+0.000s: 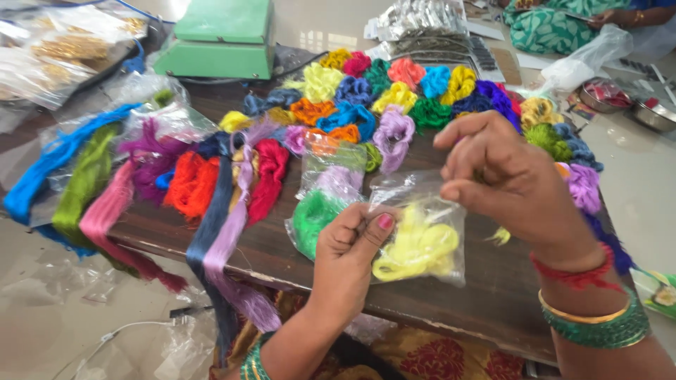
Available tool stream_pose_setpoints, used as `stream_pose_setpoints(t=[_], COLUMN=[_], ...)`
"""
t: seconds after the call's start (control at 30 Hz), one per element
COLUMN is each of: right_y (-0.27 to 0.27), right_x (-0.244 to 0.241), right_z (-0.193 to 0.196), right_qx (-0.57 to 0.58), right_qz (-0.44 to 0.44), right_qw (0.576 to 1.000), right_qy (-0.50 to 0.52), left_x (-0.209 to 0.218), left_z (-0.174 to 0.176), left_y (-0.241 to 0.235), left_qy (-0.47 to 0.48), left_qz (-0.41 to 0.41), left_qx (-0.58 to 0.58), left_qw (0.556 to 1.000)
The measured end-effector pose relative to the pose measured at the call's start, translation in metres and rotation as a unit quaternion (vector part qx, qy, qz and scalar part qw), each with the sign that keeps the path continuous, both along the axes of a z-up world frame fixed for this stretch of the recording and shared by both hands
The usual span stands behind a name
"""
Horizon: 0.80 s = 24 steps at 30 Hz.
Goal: The person manually packages small bundles of colorful thread or synthetic hair into clear plastic bags.
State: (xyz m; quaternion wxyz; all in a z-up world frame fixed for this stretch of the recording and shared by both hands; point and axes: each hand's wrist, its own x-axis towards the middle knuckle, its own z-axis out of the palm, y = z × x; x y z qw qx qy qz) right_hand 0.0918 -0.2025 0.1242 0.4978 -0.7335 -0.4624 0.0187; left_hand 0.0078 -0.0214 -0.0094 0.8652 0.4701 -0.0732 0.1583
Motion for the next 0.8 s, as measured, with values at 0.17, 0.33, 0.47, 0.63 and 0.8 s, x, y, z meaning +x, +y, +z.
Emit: stream_pose_setpoints(t=[0.17,0.33,0.47,0.63,0.8], right_y=[0.02,0.016,0.02,0.016,0.012], right_x=[0.001,0.001,0.0,0.008,0.008], right_z=[-0.022,-0.038,-0.035,-0.04,-0.041], right_qx=[0.086,0.046,0.047,0.082,0.08], right_qz=[0.006,-0.026,-0.041,-0.026,0.031], right_qw=[0.982,0.985,0.98,0.965,0.985], right_qy=[0.17,0.167,0.191,0.247,0.15], left_x=[0.003,0.005,0.011,0.01,0.016], left_z=[0.021,0.031,0.023,0.034,0.015], left_y=[0.011,0.028,0.036,0.04,0.045], left_qy=[-0.018,-0.011,-0.017,-0.029,-0.052], left_qz=[0.012,0.01,0.062,0.064,0.092], left_qx=[-0.051,0.014,0.094,0.059,0.076], left_qw=[0.998,1.0,0.993,0.996,0.991])
